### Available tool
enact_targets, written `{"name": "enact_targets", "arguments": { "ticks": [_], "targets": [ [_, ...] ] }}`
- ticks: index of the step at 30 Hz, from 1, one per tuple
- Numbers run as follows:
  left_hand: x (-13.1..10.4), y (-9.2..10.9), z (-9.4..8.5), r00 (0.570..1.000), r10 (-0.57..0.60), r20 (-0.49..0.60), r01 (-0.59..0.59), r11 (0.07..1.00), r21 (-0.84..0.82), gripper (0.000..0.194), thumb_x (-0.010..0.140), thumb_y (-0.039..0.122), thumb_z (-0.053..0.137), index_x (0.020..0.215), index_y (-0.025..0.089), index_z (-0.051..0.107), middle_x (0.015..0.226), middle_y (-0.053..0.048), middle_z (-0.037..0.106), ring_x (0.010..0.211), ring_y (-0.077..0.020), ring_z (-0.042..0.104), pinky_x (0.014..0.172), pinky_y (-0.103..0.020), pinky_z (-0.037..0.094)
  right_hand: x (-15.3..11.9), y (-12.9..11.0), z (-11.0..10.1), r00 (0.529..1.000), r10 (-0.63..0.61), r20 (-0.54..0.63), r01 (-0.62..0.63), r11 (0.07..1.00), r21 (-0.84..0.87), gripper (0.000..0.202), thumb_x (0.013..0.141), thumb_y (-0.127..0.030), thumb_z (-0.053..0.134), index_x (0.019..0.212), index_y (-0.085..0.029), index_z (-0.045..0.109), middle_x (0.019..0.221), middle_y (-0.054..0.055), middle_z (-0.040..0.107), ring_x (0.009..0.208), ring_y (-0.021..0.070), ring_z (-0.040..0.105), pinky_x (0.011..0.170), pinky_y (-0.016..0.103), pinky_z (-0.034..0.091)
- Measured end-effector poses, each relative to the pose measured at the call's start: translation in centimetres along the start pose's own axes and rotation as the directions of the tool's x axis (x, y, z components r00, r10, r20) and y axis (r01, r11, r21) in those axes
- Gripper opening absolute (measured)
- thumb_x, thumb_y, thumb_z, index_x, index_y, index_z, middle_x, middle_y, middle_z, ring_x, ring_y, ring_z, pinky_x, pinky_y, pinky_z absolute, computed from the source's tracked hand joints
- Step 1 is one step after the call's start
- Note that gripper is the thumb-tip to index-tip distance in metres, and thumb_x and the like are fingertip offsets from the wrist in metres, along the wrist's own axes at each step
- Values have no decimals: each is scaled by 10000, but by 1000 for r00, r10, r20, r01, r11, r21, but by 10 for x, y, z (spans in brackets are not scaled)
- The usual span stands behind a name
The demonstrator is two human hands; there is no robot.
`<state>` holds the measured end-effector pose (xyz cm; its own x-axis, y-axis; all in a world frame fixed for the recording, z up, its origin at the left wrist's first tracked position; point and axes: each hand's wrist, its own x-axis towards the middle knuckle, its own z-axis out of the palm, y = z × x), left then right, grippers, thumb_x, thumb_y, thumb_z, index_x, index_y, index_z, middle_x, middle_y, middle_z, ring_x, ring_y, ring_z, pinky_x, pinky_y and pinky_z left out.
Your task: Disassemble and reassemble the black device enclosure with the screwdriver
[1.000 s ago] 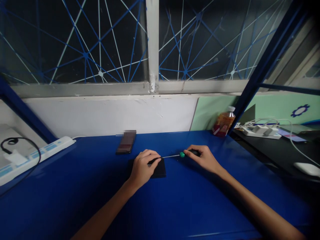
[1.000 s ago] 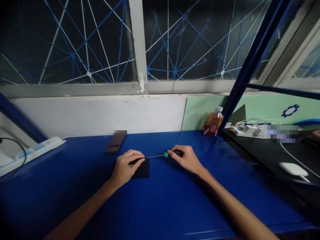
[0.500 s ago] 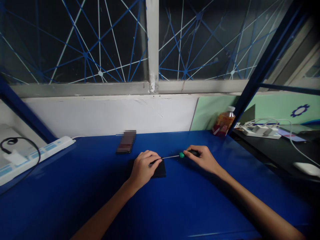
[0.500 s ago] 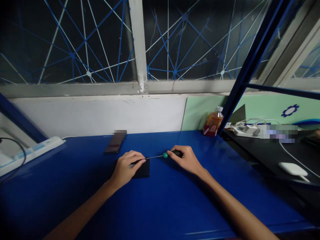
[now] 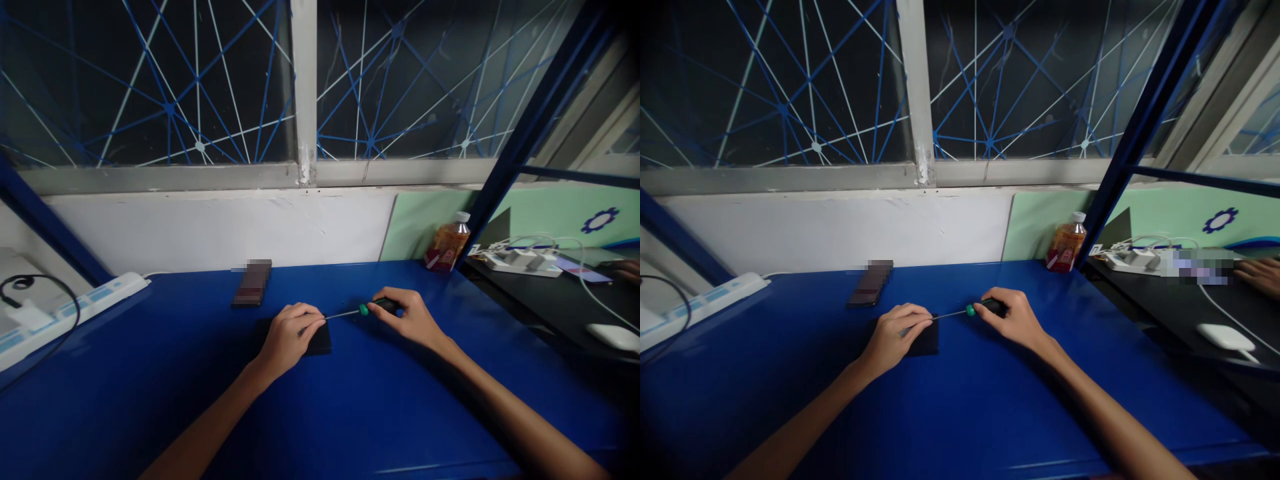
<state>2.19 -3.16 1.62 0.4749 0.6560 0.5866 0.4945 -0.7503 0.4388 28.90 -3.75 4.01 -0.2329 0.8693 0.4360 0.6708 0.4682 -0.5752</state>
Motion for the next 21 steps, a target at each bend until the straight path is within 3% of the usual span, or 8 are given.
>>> {"name": "enact_targets", "arguments": {
  "ticks": [4, 8, 13, 17, 21],
  "targets": [
    [1, 1, -1, 1000, -3, 9, 3, 1000, 9, 204, 929, 202, 490, 892, 219, 690, 913, -36, 681, 823, -176, 615, 750, -331, 450, 0, -1, -1, 999, -24, -29, 23, 1000, -17, 262, 830, -413, 560, 784, -169, 642, 671, 23, 630, 580, 138, 513, 547, 256, 377],
    [3, 1, -5, 999, -28, 37, 25, 997, 74, 219, 918, 318, 522, 1078, 234, 647, 1050, -58, 669, 978, -221, 594, 849, -394, 435, 0, -1, -2, 999, -28, -26, 27, 999, -29, 260, 833, -411, 556, 794, -169, 643, 687, 25, 638, 592, 143, 529, 553, 257, 379],
    [0, -4, -11, 978, -46, 203, 8, 982, 186, 711, 694, 606, 676, 1292, 261, 507, 1191, -89, 607, 1043, -306, 559, 843, -455, 437, 0, -1, -3, 999, -28, -24, 26, 999, -44, 264, 833, -412, 552, 783, -169, 643, 675, 27, 637, 581, 143, 524, 549, 260, 377],
    [-3, -6, -9, 954, -53, 295, -15, 975, 223, 722, 680, 591, 693, 1294, 260, 504, 1134, -92, 627, 976, -297, 575, 821, -444, 438, 0, 0, -3, 1000, -13, -15, 12, 999, -51, 277, 830, -421, 547, 779, -170, 652, 674, 30, 641, 574, 144, 521, 531, 261, 365],
    [0, -5, -12, 971, -61, 233, 16, 981, 191, 694, 702, 544, 701, 1307, 282, 486, 1144, -83, 628, 997, -296, 571, 821, -451, 443, 1, 1, -6, 999, 7, -32, -8, 1000, -30, 291, 828, -430, 544, 772, -167, 658, 655, 32, 637, 554, 141, 505, 514, 260, 364]
  ]
}}
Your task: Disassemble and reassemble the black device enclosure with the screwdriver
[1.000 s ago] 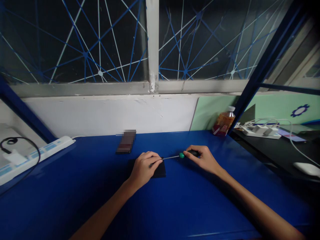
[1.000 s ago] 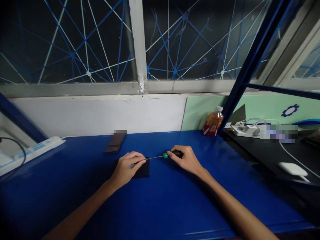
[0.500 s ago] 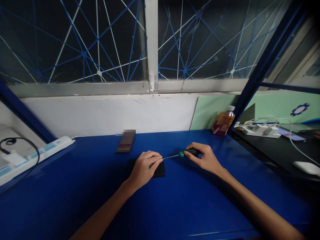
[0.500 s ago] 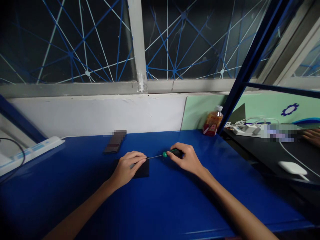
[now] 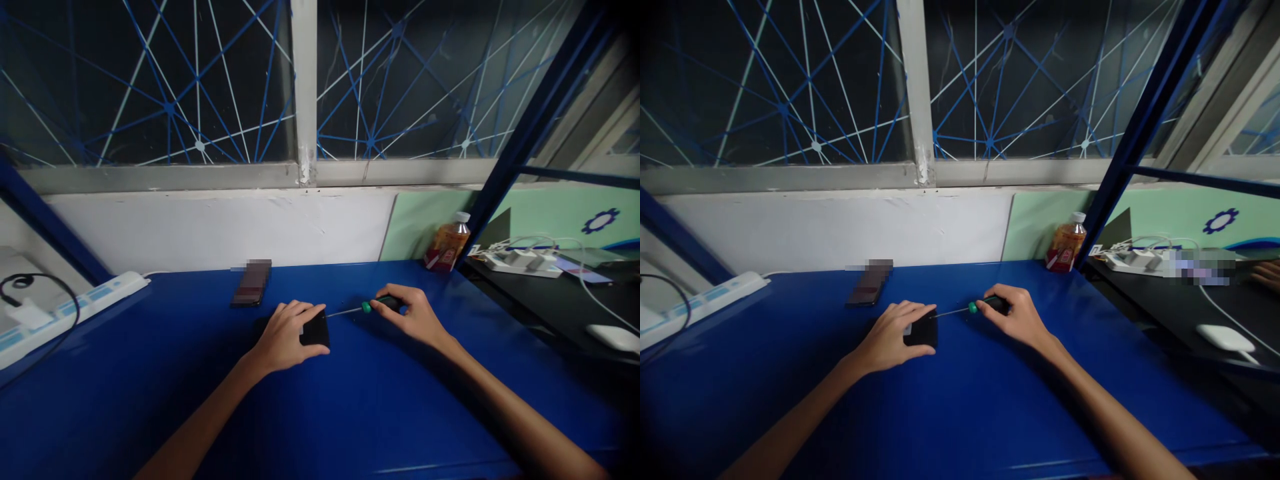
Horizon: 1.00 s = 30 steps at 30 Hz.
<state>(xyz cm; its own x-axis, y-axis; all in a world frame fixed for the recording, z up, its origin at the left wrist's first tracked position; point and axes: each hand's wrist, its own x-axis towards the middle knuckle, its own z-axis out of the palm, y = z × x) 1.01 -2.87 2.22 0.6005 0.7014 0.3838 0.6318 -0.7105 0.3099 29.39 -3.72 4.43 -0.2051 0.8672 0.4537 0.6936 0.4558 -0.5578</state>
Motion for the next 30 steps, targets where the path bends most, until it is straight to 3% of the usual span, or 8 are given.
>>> {"name": "enact_targets", "arguments": {
  "ticks": [6, 18, 26, 30],
  "targets": [
    [3, -3, -12, 992, -40, -117, 29, 995, -91, 683, 719, 505, 701, 1324, 284, 473, 1189, -97, 614, 1074, -315, 556, 885, -507, 438, 1, -2, -8, 999, 3, -32, -2, 999, 34, 292, 824, -429, 553, 735, -167, 647, 606, 12, 600, 525, 127, 471, 499, 250, 354],
    [4, -2, -16, 990, -40, -134, 23, 992, -126, 666, 721, 459, 709, 1315, 261, 485, 1176, -103, 620, 1055, -301, 568, 872, -504, 468, -2, -2, -7, 999, -31, -8, 32, 998, 50, 282, 815, -417, 564, 738, -158, 644, 627, 28, 615, 539, 126, 477, 522, 254, 372],
    [4, -3, -13, 993, -42, -110, 30, 994, -108, 678, 723, 488, 702, 1321, 267, 473, 1193, -104, 612, 1078, -316, 557, 936, -550, 408, -3, -9, -10, 996, -87, -20, 87, 996, 31, 254, 802, -402, 592, 756, -159, 652, 622, 21, 599, 521, 121, 474, 502, 253, 366],
    [3, -4, -11, 994, -45, -98, 37, 995, -88, 687, 716, 512, 701, 1314, 260, 475, 1192, -100, 614, 1089, -318, 554, 942, -556, 400, -3, -8, -12, 998, -56, 1, 55, 996, 65, 258, 785, -421, 620, 789, -165, 655, 652, 23, 626, 538, 123, 494, 514, 250, 376]
  ]
}}
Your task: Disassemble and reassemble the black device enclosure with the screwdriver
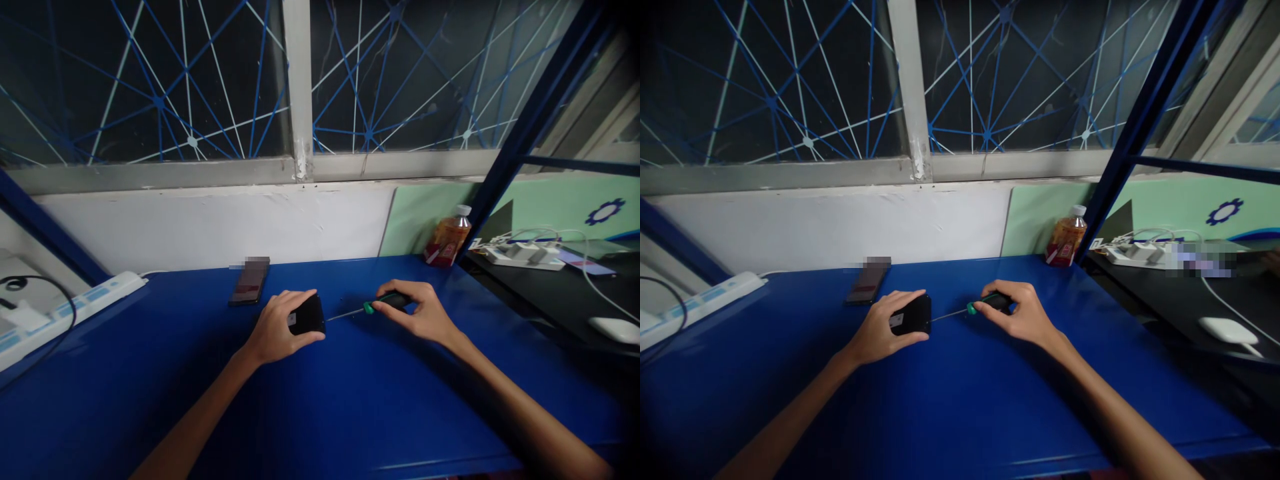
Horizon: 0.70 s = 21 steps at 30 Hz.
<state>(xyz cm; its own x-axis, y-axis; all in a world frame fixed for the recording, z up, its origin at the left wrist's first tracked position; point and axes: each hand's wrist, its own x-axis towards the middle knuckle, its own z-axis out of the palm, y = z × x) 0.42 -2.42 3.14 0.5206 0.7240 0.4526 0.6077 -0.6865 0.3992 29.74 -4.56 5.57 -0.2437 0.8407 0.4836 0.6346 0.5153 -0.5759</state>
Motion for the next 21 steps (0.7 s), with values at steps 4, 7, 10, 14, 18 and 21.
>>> {"name": "enact_targets", "arguments": {
  "ticks": [4, 7, 10, 14, 18, 21],
  "targets": [
    [-1, 0, 1, 1000, 11, -4, -11, 1000, 10, 687, 712, 514, 703, 1311, 259, 480, 1185, -106, 616, 1078, -325, 559, 913, -548, 418, 1, 3, -2, 993, 71, 93, -76, 996, 55, 276, 799, -442, 612, 818, -168, 643, 654, 15, 617, 540, 119, 487, 508, 245, 364],
    [-1, 2, 1, 1000, 18, 3, -18, 1000, 7, 690, 716, 513, 701, 1317, 260, 476, 1187, -110, 612, 1071, -326, 556, 889, -539, 429, 2, 4, -5, 982, 90, 166, -108, 989, 99, 269, 792, -435, 621, 862, -175, 604, 631, -7, 569, 529, 108, 455, 488, 233, 345],
    [-2, 2, 1, 1000, 22, 3, -22, 1000, 3, 691, 723, 519, 690, 1325, 259, 470, 1191, -110, 609, 1069, -327, 552, 870, -532, 437, 3, 5, -9, 956, 97, 276, -155, 968, 198, 309, 752, -395, 673, 933, -193, 526, 617, -40, 521, 501, 91, 443, 452, 209, 345],
    [-2, 1, 0, 1000, 4, 19, -4, 1000, 22, 683, 733, 546, 673, 1320, 261, 471, 1208, -96, 602, 1093, -322, 536, 889, -524, 424, 2, 11, -9, 897, 187, 400, -325, 893, 311, 333, 751, -420, 676, 903, -195, 483, 644, -39, 527, 401, 68, 448, 360, 196, 366],
    [-1, 0, 0, 1000, 1, 12, -2, 999, 33, 676, 732, 564, 667, 1309, 265, 479, 1201, -90, 605, 1082, -310, 538, 890, -514, 419, 2, 14, -6, 901, 218, 375, -334, 900, 279, 300, 789, -459, 630, 815, -169, 563, 592, -18, 540, 444, 101, 512, 410, 224, 408],
    [-2, -1, 1, 1000, 6, 17, -6, 999, 42, 700, 726, 571, 670, 1322, 265, 466, 1214, -95, 596, 1085, -315, 535, 881, -517, 420, 4, 11, -6, 945, 158, 286, -209, 965, 157, 321, 843, -451, 563, 718, -160, 620, 575, -5, 532, 500, 99, 477, 464, 232, 369]
  ]
}}
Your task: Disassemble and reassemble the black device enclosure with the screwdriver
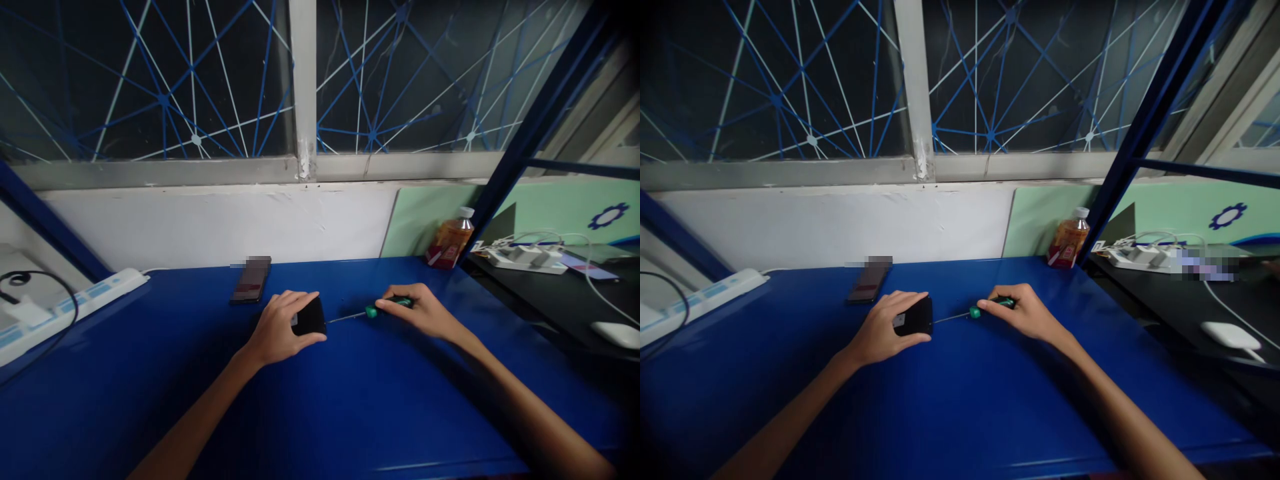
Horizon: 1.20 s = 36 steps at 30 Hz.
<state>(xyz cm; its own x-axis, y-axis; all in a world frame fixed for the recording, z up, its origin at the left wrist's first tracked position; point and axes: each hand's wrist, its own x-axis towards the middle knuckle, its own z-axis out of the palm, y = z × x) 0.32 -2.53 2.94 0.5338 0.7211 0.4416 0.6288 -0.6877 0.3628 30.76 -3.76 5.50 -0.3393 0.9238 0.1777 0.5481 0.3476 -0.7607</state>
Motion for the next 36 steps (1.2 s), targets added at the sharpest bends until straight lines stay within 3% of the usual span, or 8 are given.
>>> {"name": "enact_targets", "arguments": {
  "ticks": [4, 7, 10, 17, 21, 24, 29, 36],
  "targets": [
    [-1, 0, 1, 1000, 9, 4, -9, 1000, 4, 713, 727, 562, 676, 1334, 263, 451, 1223, -97, 593, 1098, -317, 529, 885, -519, 417, -2, -7, -2, 998, -61, 25, 60, 997, 51, 221, 829, -396, 602, 809, -177, 582, 649, -21, 520, 559, 90, 436, 509, 226, 349],
    [0, 0, 1, 1000, 10, -3, -10, 1000, 9, 702, 731, 554, 677, 1329, 259, 457, 1218, -99, 596, 1093, -318, 532, 882, -521, 418, -4, -9, -4, 993, 1, 119, -26, 977, 213, 324, 748, -380, 696, 926, -205, 490, 665, -49, 511, 485, 64, 406, 435, 200, 327],
    [0, 1, 1, 1000, 7, -13, -7, 1000, 11, 696, 733, 559, 672, 1322, 251, 467, 1207, -101, 602, 1080, -317, 539, 874, -520, 422, -4, -6, -3, 987, 71, 143, -109, 952, 286, 311, 748, -419, 685, 848, -197, 491, 614, -49, 509, 431, 71, 438, 397, 210, 349],
    [-1, -1, 3, 1000, 10, 9, -10, 1000, 7, 722, 718, 572, 679, 1331, 262, 457, 1220, -93, 599, 1094, -314, 534, 891, -518, 414, 0, -7, 0, 997, -48, -55, 48, 999, -1, 319, 868, -449, 522, 733, -168, 589, 643, -7, 542, 574, 105, 465, 531, 241, 355],
    [-1, -2, 4, 1000, 9, 20, -10, 1000, 8, 724, 719, 566, 683, 1335, 265, 449, 1223, -89, 598, 1097, -305, 532, 884, -498, 419, -2, -7, -3, 997, -5, 72, -4, 992, 128, 332, 755, -435, 675, 923, -199, 513, 687, -34, 528, 538, 87, 444, 491, 216, 360],
    [-1, -2, 5, 1000, 6, 28, -7, 1000, 21, 715, 722, 558, 686, 1329, 256, 457, 1221, -91, 601, 1095, -302, 533, 880, -484, 419, -1, 0, -2, 988, 82, 127, -100, 985, 139, 336, 773, -494, 632, 869, -191, 521, 624, -45, 484, 455, 79, 412, 417, 216, 325],
    [-2, -5, 8, 999, 29, 35, -31, 998, 62, 683, 738, 540, 680, 1315, 241, 470, 1186, -91, 619, 1056, -294, 546, 847, -465, 424, 5, 8, 7, 997, 27, 74, -21, 997, -75, 447, 890, -515, 433, 638, -164, 547, 566, -29, 442, 509, 90, 368, 484, 240, 309],
    [-4, -8, 14, 996, 73, 51, -78, 993, 94, 673, 759, 545, 655, 1322, 231, 465, 1174, -106, 619, 1022, -297, 553, 820, -456, 417, 6, 15, 5, 965, 116, 235, -142, 985, 96, 392, 743, -521, 647, 894, -182, 520, 722, -13, 556, 458, 68, 398, 396, 202, 320]
  ]
}}
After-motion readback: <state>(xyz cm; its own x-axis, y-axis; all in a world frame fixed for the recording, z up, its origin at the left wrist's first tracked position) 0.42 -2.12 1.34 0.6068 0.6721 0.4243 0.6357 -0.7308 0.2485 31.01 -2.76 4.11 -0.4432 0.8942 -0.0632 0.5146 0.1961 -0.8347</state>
